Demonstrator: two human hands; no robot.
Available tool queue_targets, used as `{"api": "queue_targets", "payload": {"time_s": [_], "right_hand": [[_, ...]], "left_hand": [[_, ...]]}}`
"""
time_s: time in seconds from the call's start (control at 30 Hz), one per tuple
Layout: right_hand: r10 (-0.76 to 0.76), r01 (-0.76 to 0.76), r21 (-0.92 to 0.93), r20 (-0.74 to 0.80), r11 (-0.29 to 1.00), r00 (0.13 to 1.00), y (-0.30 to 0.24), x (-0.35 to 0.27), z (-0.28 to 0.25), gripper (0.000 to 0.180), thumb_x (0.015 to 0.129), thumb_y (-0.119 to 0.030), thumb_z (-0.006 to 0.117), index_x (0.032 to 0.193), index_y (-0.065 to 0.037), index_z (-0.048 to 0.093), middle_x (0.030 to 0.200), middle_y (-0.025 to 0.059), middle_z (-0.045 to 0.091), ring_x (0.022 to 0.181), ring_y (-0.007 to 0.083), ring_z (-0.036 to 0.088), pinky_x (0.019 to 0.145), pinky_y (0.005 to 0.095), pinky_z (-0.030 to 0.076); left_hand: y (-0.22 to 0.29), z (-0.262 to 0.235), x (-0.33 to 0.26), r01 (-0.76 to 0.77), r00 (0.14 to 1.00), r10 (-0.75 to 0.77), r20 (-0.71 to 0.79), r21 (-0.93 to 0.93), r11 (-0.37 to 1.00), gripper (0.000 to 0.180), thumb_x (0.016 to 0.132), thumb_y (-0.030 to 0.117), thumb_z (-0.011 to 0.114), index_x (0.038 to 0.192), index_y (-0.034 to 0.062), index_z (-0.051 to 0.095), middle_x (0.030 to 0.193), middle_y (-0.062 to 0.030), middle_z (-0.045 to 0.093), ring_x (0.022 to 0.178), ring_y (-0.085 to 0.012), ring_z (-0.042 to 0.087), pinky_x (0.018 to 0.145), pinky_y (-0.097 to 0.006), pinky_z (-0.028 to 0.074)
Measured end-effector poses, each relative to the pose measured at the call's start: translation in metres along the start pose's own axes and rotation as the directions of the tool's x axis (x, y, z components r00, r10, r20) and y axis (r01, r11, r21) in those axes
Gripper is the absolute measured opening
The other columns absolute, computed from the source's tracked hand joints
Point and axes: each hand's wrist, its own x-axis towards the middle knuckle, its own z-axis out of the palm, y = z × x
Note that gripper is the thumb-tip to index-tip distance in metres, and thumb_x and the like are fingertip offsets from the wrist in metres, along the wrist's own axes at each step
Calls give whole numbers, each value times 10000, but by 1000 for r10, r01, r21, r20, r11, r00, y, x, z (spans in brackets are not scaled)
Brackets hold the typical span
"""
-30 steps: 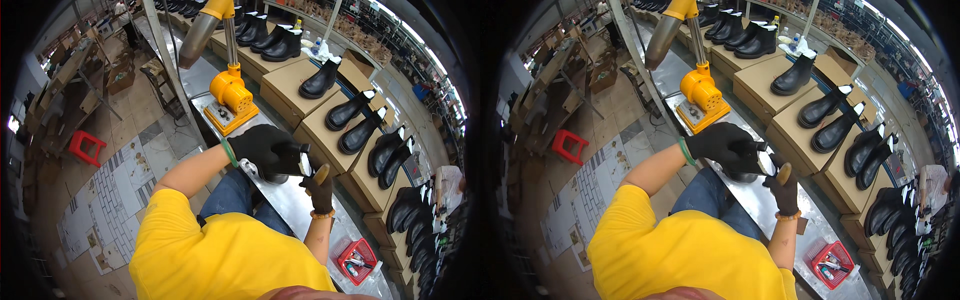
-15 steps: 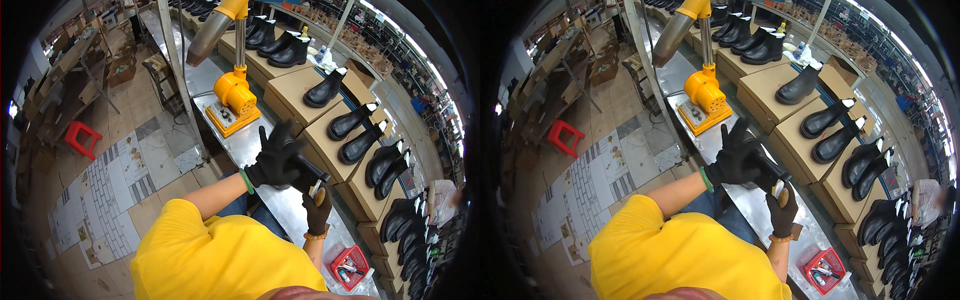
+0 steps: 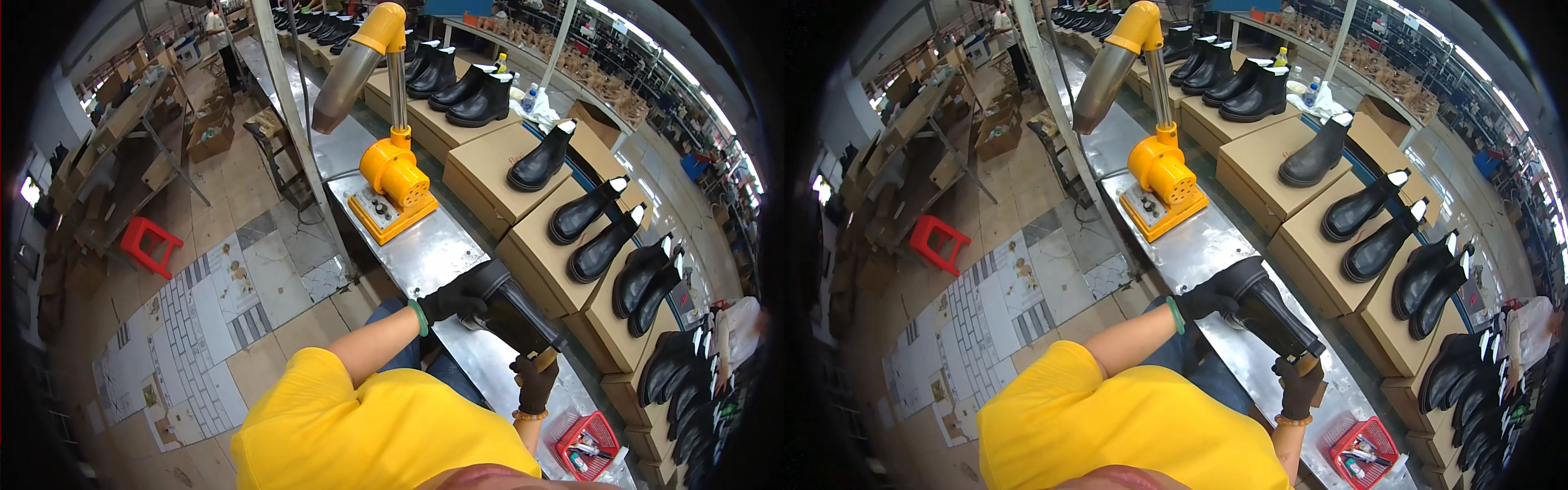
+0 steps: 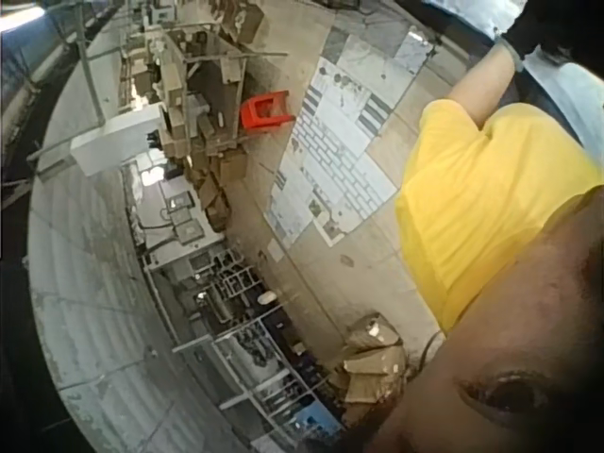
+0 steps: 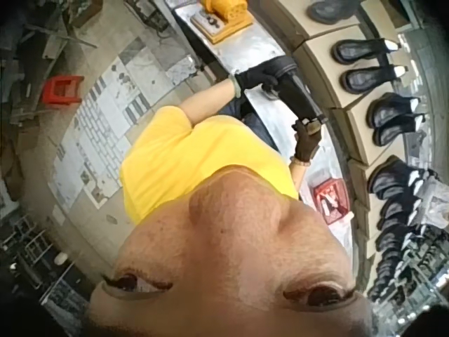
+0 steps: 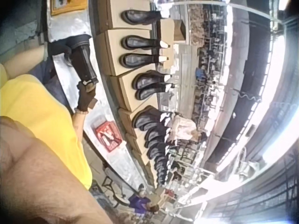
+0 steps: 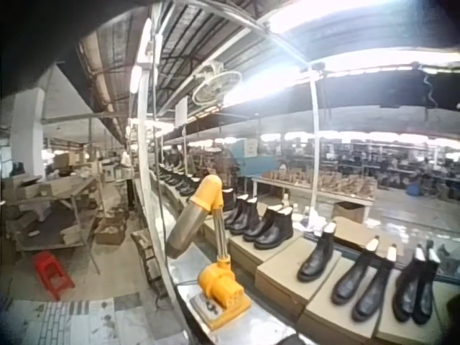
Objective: The person polishes black leather boots using a wooden block and a small abrasive pad. They work on a metal table in a factory setting, handling the boots one at a time, rubbing the surfaces, and placing them back on cardboard boxes.
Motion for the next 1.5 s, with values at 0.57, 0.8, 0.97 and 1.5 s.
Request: {"api": "queue_targets", "payload": {"time_s": [0.57, 0.8, 0.97, 1.5], "right_hand": [[352, -397, 113, 292, 911, 889, 76, 30, 43, 501, 852, -262, 585, 1241, 29, 462, 911, 163, 645, 528, 172, 564, 476, 317, 503], [403, -433, 30, 314, 901, 860, 93, 32, 48, 392, 825, -156, 621, 1131, 65, 515, 821, 145, 627, 539, 205, 599, 492, 323, 535], [405, -438, 52, 300, 897, 864, 94, 32, 49, 413, 821, -168, 626, 1140, 65, 508, 834, 144, 624, 545, 209, 599, 498, 330, 537], [401, -439, 62, 306, 896, 863, 99, 34, 53, 410, 831, -159, 610, 1154, 70, 501, 839, 147, 622, 553, 206, 598, 536, 343, 549]], "left_hand": [[62, -64, -78, -291, 771, 383, -509, 254, 923, 431, 860, 143, 603, 1265, 29, 511, 1204, -27, 562, 1091, -124, 511, 967, -284, 400], [136, -98, -115, -271, 461, 386, -799, 287, 919, 416, 963, 353, 470, 1203, 22, 546, 1115, -40, 577, 998, -123, 540, 891, -280, 444], [155, -116, -111, -142, 282, 599, -749, 585, 798, 435, 918, 382, 558, 1161, 21, 562, 1070, -42, 597, 920, -126, 563, 820, -289, 474], [190, -231, -138, 281, 293, 471, -832, 546, 789, 432, 917, 404, 528, 1105, 23, 606, 989, -93, 646, 879, -177, 595, 764, -322, 474]]}}
